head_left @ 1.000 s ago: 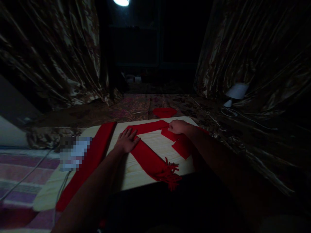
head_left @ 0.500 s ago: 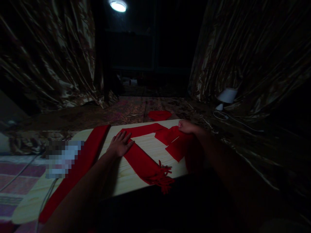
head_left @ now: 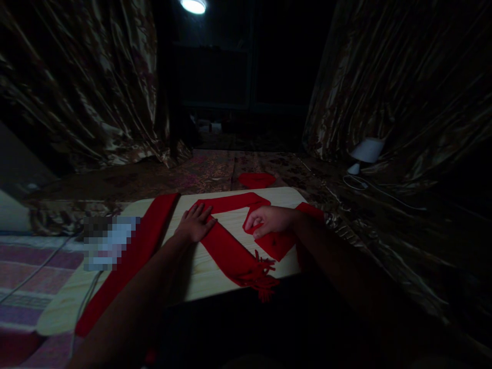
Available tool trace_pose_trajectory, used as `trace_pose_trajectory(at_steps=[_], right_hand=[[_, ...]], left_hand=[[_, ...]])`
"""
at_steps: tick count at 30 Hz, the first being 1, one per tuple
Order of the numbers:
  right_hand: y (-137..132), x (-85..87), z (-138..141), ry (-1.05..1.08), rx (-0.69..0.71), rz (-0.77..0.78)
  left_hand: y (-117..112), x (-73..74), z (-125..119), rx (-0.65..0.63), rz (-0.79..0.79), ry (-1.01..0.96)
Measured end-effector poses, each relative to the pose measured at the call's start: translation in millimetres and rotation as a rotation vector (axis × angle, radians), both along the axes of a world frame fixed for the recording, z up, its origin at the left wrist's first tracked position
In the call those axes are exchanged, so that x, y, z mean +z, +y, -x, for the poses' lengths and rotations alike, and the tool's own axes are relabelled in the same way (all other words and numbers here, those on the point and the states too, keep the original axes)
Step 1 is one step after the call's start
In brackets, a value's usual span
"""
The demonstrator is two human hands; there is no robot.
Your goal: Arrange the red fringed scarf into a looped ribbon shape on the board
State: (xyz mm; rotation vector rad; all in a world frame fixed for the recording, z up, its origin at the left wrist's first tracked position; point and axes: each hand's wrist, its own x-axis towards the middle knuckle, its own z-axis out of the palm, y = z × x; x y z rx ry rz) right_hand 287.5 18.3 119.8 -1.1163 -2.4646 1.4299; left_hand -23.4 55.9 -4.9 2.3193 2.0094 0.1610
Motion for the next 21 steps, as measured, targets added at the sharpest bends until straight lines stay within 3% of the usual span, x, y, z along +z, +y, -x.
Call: trace_pose_trajectory(at_steps=[3, 8, 11, 15, 21], right_hand=[[-8.7, -10.8, 18.6, -0.168, 0.053, -0.087], [-34.3, -22.5, 34.3, -0.403, 0.053, -0.701], [-59.2, -26.2, 40.7, -0.402, 0.259, -0.942], [-88.8, -26.0, 51.3, -0.424, 0.552, -0.873], [-116.7, -1.9, 57.1, -0.593, 0.614, -0.607]], left_hand=[[-1.8, 2.9, -0.6, -0.004, 0.006, -0.002], [-2.1, 3.0, -0.5, -0.008, 0.006, -0.001], [-0.7, 1.0, -0.2, -0.008, 0.000, -0.002], [-0.5, 2.1, -0.7, -0.005, 0.022, -0.020], [-1.5, 5.7, -1.6, 0.002, 0.045, -0.033]])
